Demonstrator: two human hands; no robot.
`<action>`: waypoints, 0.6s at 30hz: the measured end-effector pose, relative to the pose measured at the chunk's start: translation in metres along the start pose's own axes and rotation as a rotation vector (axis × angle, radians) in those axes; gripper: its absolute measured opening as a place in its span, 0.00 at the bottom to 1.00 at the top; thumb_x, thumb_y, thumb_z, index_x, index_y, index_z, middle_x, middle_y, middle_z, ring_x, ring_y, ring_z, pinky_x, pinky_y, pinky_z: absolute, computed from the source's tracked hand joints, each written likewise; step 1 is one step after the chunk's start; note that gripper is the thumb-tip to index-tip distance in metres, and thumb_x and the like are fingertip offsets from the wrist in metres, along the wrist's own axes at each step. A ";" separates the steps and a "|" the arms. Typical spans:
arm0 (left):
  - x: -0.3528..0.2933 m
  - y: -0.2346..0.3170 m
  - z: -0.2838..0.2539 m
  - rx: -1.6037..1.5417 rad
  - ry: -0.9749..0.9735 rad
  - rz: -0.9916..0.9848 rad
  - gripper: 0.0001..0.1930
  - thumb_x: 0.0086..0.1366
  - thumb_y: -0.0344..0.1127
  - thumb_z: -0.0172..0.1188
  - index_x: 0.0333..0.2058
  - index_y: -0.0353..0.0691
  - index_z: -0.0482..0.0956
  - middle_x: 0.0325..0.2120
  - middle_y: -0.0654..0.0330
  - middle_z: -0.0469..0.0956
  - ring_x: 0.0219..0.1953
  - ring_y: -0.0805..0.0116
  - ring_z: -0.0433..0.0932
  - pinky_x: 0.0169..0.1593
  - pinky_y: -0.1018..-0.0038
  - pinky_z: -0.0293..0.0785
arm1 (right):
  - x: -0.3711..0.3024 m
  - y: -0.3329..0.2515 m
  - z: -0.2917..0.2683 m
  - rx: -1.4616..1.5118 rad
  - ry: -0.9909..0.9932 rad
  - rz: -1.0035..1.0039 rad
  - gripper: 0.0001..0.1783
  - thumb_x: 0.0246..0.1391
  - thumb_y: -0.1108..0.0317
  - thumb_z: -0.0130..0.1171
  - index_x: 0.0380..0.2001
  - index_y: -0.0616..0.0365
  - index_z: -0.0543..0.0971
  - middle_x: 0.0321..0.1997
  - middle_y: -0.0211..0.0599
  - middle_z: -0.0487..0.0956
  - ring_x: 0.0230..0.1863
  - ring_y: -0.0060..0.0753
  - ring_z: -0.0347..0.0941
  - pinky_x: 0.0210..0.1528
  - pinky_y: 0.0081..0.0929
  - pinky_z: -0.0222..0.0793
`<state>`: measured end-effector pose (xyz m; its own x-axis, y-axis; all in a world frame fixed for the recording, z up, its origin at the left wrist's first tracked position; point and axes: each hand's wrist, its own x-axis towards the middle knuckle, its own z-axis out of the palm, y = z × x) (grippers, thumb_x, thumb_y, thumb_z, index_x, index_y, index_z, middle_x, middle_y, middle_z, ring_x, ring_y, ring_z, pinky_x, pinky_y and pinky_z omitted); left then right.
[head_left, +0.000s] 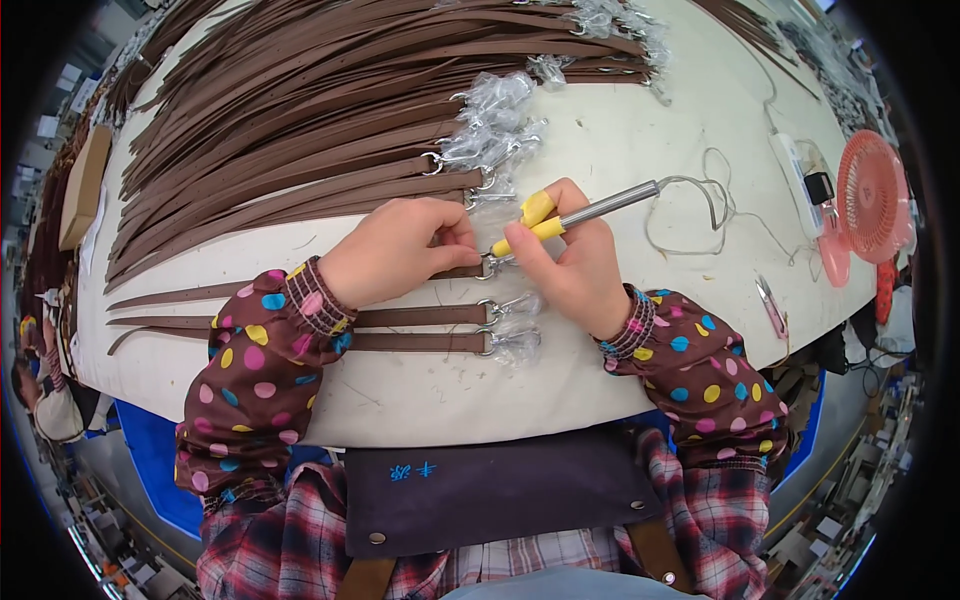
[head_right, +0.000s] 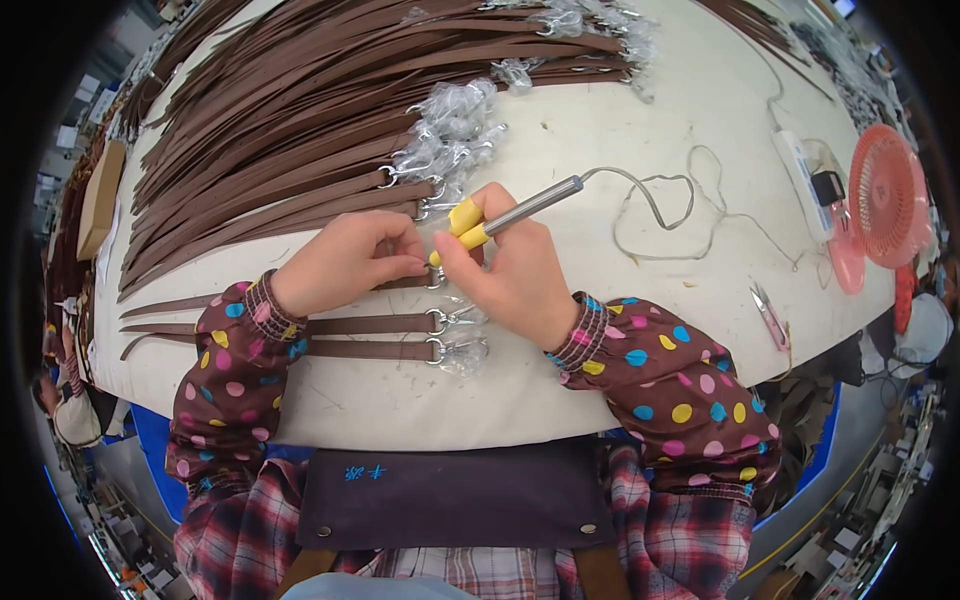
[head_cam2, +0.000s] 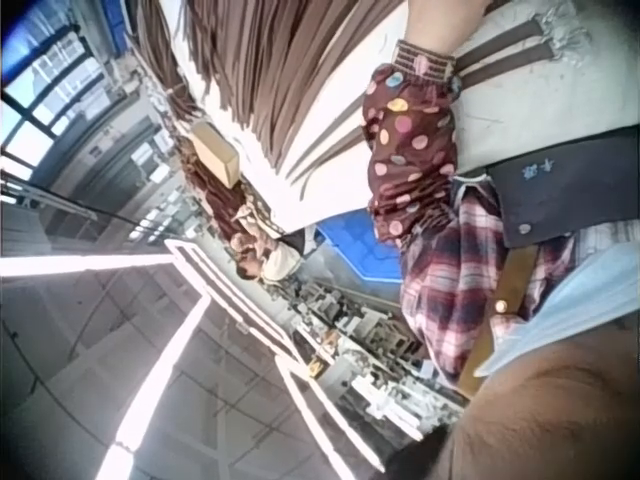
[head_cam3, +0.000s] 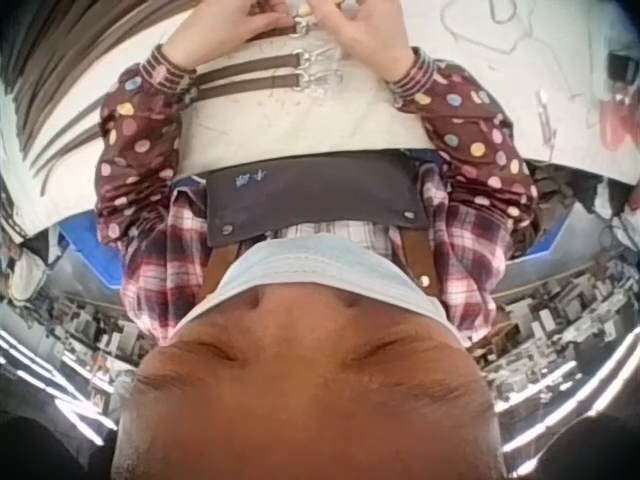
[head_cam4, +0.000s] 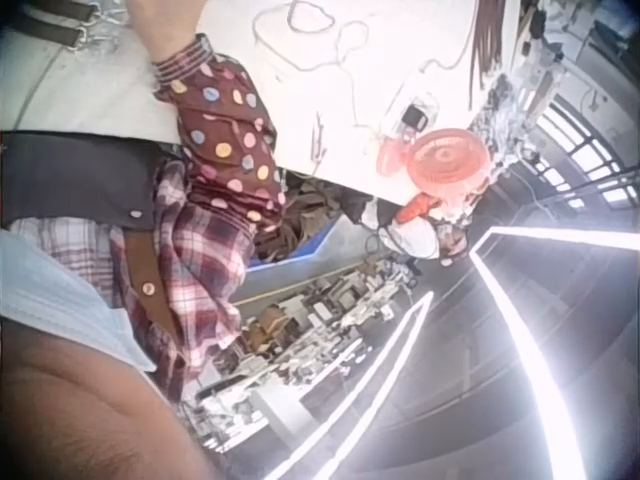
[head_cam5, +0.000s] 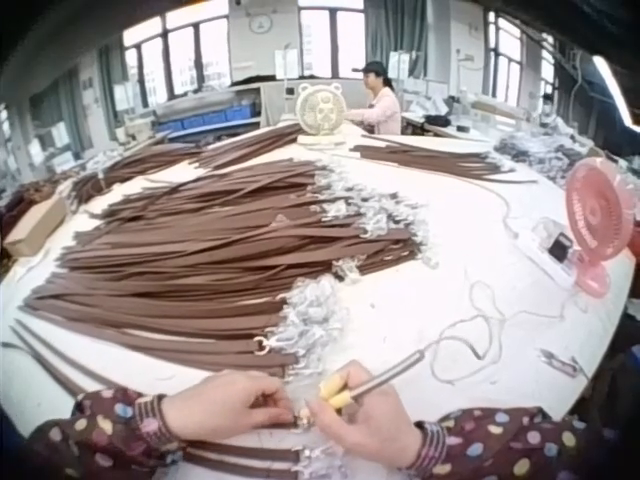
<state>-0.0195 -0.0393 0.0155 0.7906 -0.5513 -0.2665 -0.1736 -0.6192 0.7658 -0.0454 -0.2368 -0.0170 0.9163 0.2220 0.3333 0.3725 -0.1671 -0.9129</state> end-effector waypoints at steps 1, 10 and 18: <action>0.000 -0.001 0.000 -0.001 -0.003 0.001 0.09 0.57 0.35 0.62 0.27 0.36 0.75 0.23 0.56 0.77 0.28 0.61 0.77 0.32 0.70 0.71 | 0.000 0.000 0.000 -0.001 0.002 0.002 0.11 0.51 0.70 0.60 0.30 0.59 0.67 0.22 0.27 0.71 0.20 0.15 0.64 0.21 0.17 0.60; -0.013 -0.010 0.014 0.016 0.192 0.099 0.08 0.57 0.32 0.60 0.29 0.34 0.72 0.23 0.54 0.78 0.27 0.63 0.78 0.31 0.71 0.72 | -0.001 0.002 0.003 -0.029 -0.078 0.033 0.13 0.51 0.68 0.60 0.30 0.59 0.65 0.22 0.29 0.71 0.19 0.17 0.65 0.20 0.17 0.60; -0.014 -0.022 0.012 -0.443 0.140 -0.043 0.08 0.62 0.30 0.58 0.30 0.34 0.68 0.24 0.62 0.77 0.27 0.79 0.76 0.31 0.81 0.73 | 0.001 0.001 0.004 -0.072 -0.160 0.048 0.14 0.53 0.67 0.60 0.32 0.60 0.65 0.23 0.33 0.74 0.21 0.22 0.73 0.22 0.18 0.66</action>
<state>-0.0339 -0.0249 -0.0043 0.8683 -0.4309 -0.2456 0.1046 -0.3250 0.9399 -0.0450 -0.2327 -0.0191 0.9004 0.3610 0.2428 0.3437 -0.2478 -0.9058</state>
